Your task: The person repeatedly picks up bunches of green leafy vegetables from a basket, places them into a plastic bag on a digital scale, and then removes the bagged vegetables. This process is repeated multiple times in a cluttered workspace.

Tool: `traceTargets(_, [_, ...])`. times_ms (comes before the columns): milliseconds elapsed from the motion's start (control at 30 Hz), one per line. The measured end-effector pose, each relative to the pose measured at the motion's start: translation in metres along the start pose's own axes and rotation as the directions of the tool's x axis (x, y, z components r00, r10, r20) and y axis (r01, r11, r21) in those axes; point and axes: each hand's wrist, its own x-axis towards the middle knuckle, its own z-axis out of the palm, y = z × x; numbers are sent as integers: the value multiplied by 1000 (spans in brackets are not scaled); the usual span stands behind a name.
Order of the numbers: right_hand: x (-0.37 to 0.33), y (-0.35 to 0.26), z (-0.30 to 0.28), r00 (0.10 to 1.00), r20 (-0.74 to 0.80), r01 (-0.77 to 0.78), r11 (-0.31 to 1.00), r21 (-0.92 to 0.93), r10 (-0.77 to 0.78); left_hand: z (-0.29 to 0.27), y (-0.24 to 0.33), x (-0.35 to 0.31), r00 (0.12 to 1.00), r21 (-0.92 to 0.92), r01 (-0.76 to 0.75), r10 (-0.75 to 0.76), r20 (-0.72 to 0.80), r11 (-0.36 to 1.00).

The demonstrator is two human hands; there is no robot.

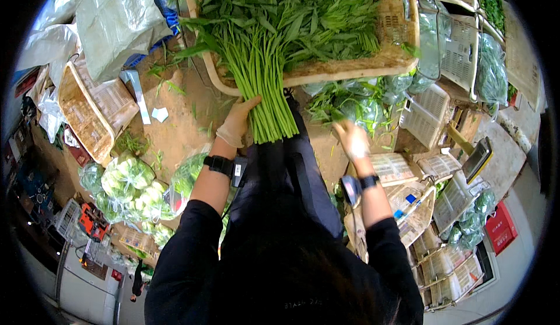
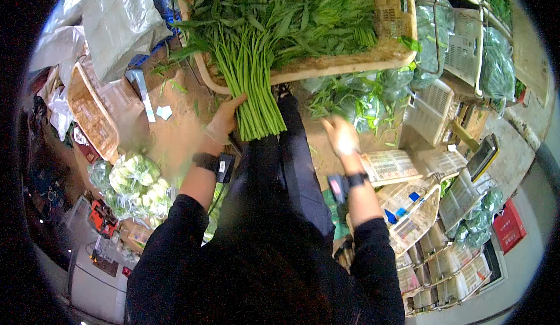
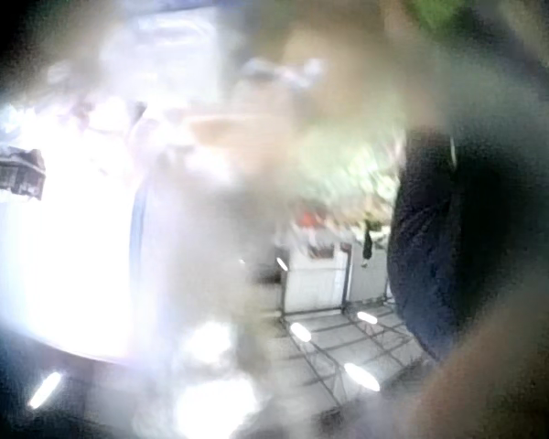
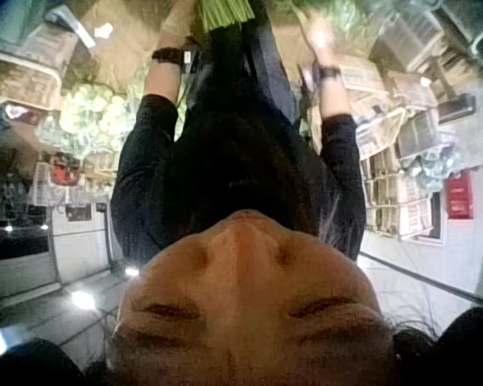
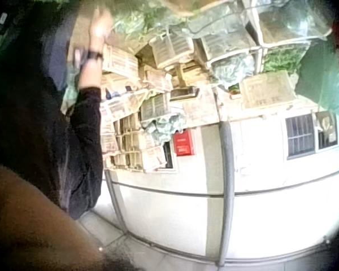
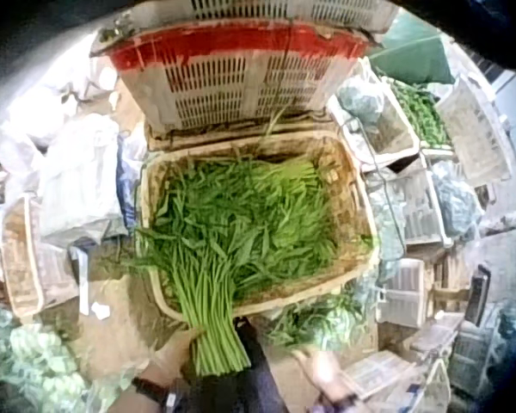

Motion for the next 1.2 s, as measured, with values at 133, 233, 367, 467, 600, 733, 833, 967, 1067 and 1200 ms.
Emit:
traceTargets(133, [80,-81,84,971,209,-35,796,605,-116,12,-2,4,1000,25,14,-14,5,1000])
traceTargets(233, [90,-106,110,845,466,-191,666,721,-262,10,-2,-1,1000,47,8,-7,-25,999])
traceTargets(367, [84,-79,86,760,517,-300,494,816,-393,-15,11,-10,992,0,117,-117,-36,993])
traceTargets(467, [69,-57,30,758,583,-524,259,812,-293,-27,12,-19,984,-160,176,-170,51,971])
traceTargets(600, [53,-76,-7,731,608,-639,3,769,-309,-30,5,-17,977,-197,119,-80,197,973])
traceTargets(733, [67,-64,20,710,635,-641,94,762,-304,-8,3,-17,991,-178,80,-58,124,981])
traceTargets(833, [66,-76,32,697,651,-641,147,754,-300,-12,-10,-9,996,-256,56,-35,86,965])
traceTargets(967, [56,-102,36,737,625,-581,232,780,-256,-7,-19,-6,985,-243,48,-5,175,969])
traceTargets(1067, [67,-111,55,763,597,-395,553,734,-247,5,-17,0,986,-183,115,-90,138,976])
traceTargets(1200, [76,-119,78,851,465,-82,813,577,-244,12,-16,7,997,-96,23,-15,77,995])
